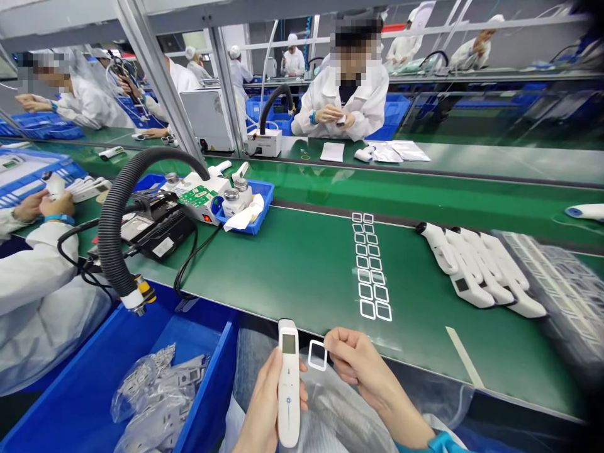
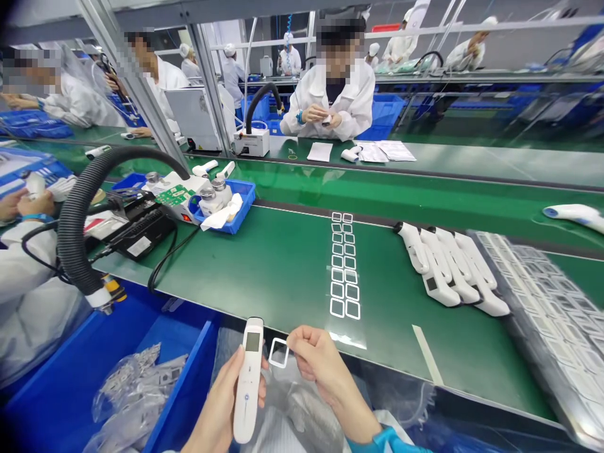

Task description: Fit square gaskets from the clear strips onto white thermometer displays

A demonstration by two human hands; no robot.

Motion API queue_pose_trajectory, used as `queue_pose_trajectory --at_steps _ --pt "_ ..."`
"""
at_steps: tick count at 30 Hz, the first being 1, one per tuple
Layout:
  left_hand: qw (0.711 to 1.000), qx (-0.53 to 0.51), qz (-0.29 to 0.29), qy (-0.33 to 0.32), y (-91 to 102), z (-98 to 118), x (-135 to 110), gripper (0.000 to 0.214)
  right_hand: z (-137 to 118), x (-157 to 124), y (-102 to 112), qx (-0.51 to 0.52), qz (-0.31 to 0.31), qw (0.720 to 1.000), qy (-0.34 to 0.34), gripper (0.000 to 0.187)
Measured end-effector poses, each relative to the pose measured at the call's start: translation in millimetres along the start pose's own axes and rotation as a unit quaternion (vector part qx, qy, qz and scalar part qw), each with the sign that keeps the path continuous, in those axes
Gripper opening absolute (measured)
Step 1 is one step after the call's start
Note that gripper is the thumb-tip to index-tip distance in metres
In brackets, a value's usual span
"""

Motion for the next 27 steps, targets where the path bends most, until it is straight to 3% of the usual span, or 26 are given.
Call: queue_pose_trajectory --at_steps 10,17,20,24,25,27 --pt "0.999 0.031 -0.018 0.036 -5.2 -13 3 0.07 -11 0 -17 -0.102 0.004 0.987 0.123 0.051" --pt "0.999 0.032 -0.016 0.037 -8.9 -8 2 0.069 -5 5 -19 -0.19 -0.003 0.968 0.165 0.04" --pt "0.999 0.019 -0.011 0.037 -10.1 -8 1 0.067 1 -1 -17 -0.298 0.034 0.917 0.262 0.031" --pt "1.0 0.018 -0.009 0.018 -10.7 -8 2 0.064 9 -12 -11 -0.457 0.062 0.782 0.42 0.025" --pt "1.0 0.023 -0.009 0.012 -10.6 -8 3 0.063 10 -14 -9 -0.475 0.058 0.762 0.436 0.026" --pt "0.999 0.033 -0.018 0.009 -10.6 -8 4 0.064 9 -15 -6 -0.465 0.043 0.768 0.44 0.028"
Point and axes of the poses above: each hand's wrist, its own x-axis towards the middle knuckle, its own y-axis out of the back of the hand, z = x × y, the point moved 1 cm from there along x, towards the middle knuckle, and after that the axes turned 5 degrees about -y, right-handed, at the moved point
